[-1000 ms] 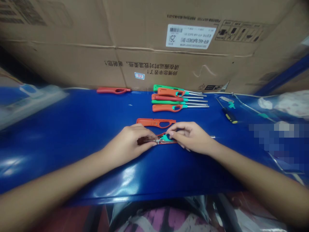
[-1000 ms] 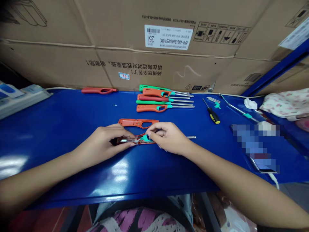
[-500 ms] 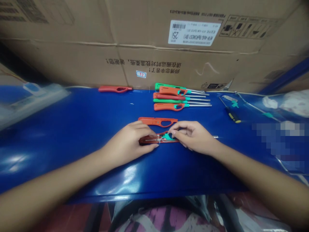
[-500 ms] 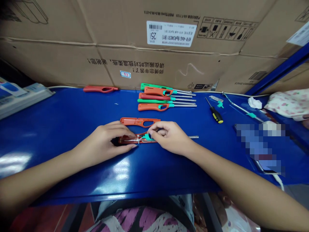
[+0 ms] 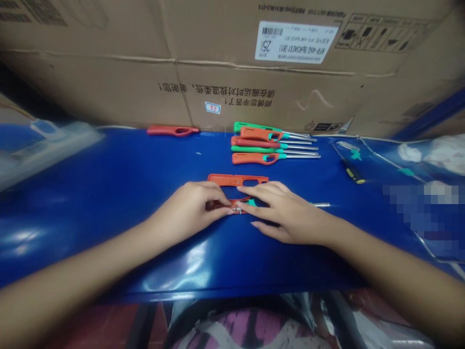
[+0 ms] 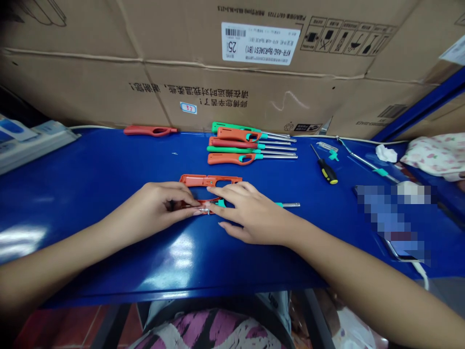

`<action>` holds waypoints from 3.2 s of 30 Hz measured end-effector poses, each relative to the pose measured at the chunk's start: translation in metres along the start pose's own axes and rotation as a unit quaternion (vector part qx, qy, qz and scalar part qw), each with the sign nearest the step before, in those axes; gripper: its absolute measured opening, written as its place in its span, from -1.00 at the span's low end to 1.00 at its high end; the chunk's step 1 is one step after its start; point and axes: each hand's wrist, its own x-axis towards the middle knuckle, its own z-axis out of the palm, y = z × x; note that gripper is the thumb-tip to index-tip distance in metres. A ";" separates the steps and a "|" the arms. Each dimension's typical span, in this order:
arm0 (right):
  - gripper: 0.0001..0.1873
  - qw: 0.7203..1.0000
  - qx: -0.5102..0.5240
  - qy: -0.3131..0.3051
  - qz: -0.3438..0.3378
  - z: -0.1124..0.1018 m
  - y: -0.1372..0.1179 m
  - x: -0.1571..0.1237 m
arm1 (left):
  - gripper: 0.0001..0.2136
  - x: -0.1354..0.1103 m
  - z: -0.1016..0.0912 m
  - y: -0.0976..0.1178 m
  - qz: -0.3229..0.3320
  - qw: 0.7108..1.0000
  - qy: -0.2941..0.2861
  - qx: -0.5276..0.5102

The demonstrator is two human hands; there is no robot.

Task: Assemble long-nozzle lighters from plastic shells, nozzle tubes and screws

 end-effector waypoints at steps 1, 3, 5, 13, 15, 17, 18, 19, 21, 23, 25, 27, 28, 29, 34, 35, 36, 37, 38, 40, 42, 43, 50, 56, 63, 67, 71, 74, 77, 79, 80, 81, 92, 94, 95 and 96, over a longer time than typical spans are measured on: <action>-0.52 1.000 -0.012 -0.007 -0.006 0.000 -0.001 0.000 | -0.91 0.000 -0.001 0.001 -0.005 1.000 -0.005 0.002; -0.52 0.999 -0.030 -0.014 -0.009 0.000 -0.003 0.001 | -0.90 0.001 -0.002 0.002 -0.015 1.000 -0.016 0.007; -0.52 0.999 -0.040 -0.016 -0.003 0.000 -0.006 0.002 | -0.90 0.002 -0.004 0.003 -0.020 0.999 -0.025 0.010; -0.52 1.000 -0.019 0.010 0.002 0.002 -0.005 0.001 | -0.88 0.002 -0.006 0.000 -0.014 0.999 -0.026 0.018; -0.54 1.000 -0.007 0.019 0.006 0.001 -0.001 0.000 | -0.89 0.001 -0.006 -0.002 -0.016 0.999 -0.028 0.016; -0.53 1.000 0.002 0.011 0.006 0.000 0.003 -0.001 | -0.90 0.001 -0.006 -0.003 -0.019 0.999 -0.028 0.012; -0.52 1.000 0.007 0.004 0.003 0.000 0.004 -0.001 | -0.90 0.001 -0.006 -0.003 -0.020 0.999 -0.028 0.010; -0.50 1.000 0.014 -0.003 -0.001 0.001 0.004 -0.002 | -0.90 0.001 -0.005 -0.003 -0.021 0.999 -0.027 0.009; -0.50 0.999 0.031 -0.012 -0.002 0.002 0.004 -0.003 | -0.90 0.002 -0.005 -0.003 -0.022 0.999 -0.025 0.012; -0.51 0.999 0.049 -0.012 0.003 0.004 0.002 -0.003 | -0.89 0.002 -0.005 -0.002 -0.023 0.999 -0.025 0.020; -0.52 0.998 0.064 0.003 0.011 0.004 0.002 -0.002 | -0.89 0.001 -0.005 -0.001 -0.019 0.999 -0.024 0.029; -0.55 0.996 0.076 0.035 0.032 0.003 0.004 -0.001 | -0.88 0.001 -0.004 0.000 -0.010 0.999 -0.021 0.035; -0.57 0.994 0.079 0.053 0.048 0.001 0.007 -0.001 | -0.87 0.000 -0.004 0.001 -0.005 0.999 -0.019 0.037; -0.59 0.992 0.079 0.071 0.066 -0.001 0.011 -0.002 | -0.86 0.000 -0.004 0.001 0.000 0.999 -0.017 0.037; -0.74 0.982 0.128 0.076 0.113 -0.022 0.032 -0.010 | -0.84 -0.001 -0.005 0.004 0.026 0.998 0.048 0.022; -0.79 0.981 0.147 0.059 0.116 -0.026 0.034 -0.012 | -0.84 -0.001 -0.006 0.005 0.037 0.997 0.069 0.023; -0.84 0.978 0.164 0.043 0.117 -0.029 0.035 -0.013 | -0.84 0.000 -0.006 0.005 0.053 0.995 0.083 0.028; -0.87 0.976 0.178 0.031 0.119 -0.031 0.036 -0.013 | -0.84 0.000 -0.006 0.005 0.073 0.993 0.087 0.035; -0.89 0.974 0.189 0.023 0.120 -0.032 0.035 -0.014 | -0.84 0.000 -0.005 0.005 0.097 0.991 0.080 0.045; -0.91 0.972 0.203 0.013 0.116 -0.030 0.032 -0.013 | -0.82 0.001 -0.003 0.004 0.143 0.987 0.046 0.065; -0.92 0.973 0.203 0.003 0.110 -0.025 0.029 -0.013 | -0.76 0.000 0.002 0.002 0.167 0.982 0.009 0.082; -0.93 0.974 0.198 -0.003 0.107 -0.023 0.028 -0.012 | -0.74 0.000 0.004 0.001 0.172 0.981 -0.003 0.088; -0.86 0.984 0.153 -0.021 0.084 -0.022 0.026 -0.011 | -0.65 -0.001 0.014 -0.001 0.171 0.980 -0.048 0.093; -0.85 0.986 0.146 -0.017 0.081 -0.021 0.027 -0.010 | -0.64 -0.002 0.015 -0.001 0.174 0.979 -0.057 0.094; -0.88 0.984 0.149 -0.001 0.097 -0.036 0.030 -0.017 | -0.67 -0.001 0.015 -0.003 0.184 0.979 -0.035 0.085; -0.91 0.977 0.171 -0.038 0.121 -0.043 0.031 -0.020 | -0.73 -0.001 0.014 -0.006 0.179 0.982 -0.007 0.062; -0.94 0.969 0.176 -0.065 0.162 -0.038 0.031 -0.018 | -0.74 0.001 0.011 -0.007 0.167 0.985 0.003 0.042; -0.92 0.951 0.202 -0.072 0.221 -0.035 0.030 -0.017 | -0.75 0.002 0.010 -0.007 0.160 0.987 0.003 0.032; -0.87 0.940 0.213 -0.074 0.255 -0.034 0.031 -0.016 | -0.76 0.004 0.010 -0.008 0.154 0.988 0.009 0.022; -0.88 0.952 0.208 -0.034 0.220 -0.032 0.033 -0.016 | -0.76 0.004 0.011 -0.008 0.151 0.988 0.016 0.016; -0.89 0.959 0.207 -0.001 0.192 -0.029 0.035 -0.015 | -0.75 0.004 0.012 -0.008 0.153 0.988 0.018 0.013; -0.88 0.964 0.203 0.035 0.166 -0.025 0.036 -0.014 | -0.75 0.004 0.013 -0.008 0.156 0.988 0.021 0.010; -0.94 0.974 0.114 0.094 0.169 -0.003 0.045 -0.011 | -0.74 0.006 0.006 -0.011 0.165 0.981 0.089 0.059; -0.98 0.970 0.129 0.104 0.178 -0.006 0.044 -0.011 | -0.73 0.008 0.003 -0.012 0.159 0.980 0.091 0.072; -0.99 0.965 0.141 0.115 0.191 -0.007 0.043 -0.010 | -0.72 0.009 0.002 -0.013 0.154 0.981 0.093 0.078; -0.97 0.955 0.163 0.134 0.209 -0.008 0.042 -0.010 | -0.71 0.010 0.002 -0.013 0.150 0.980 0.097 0.085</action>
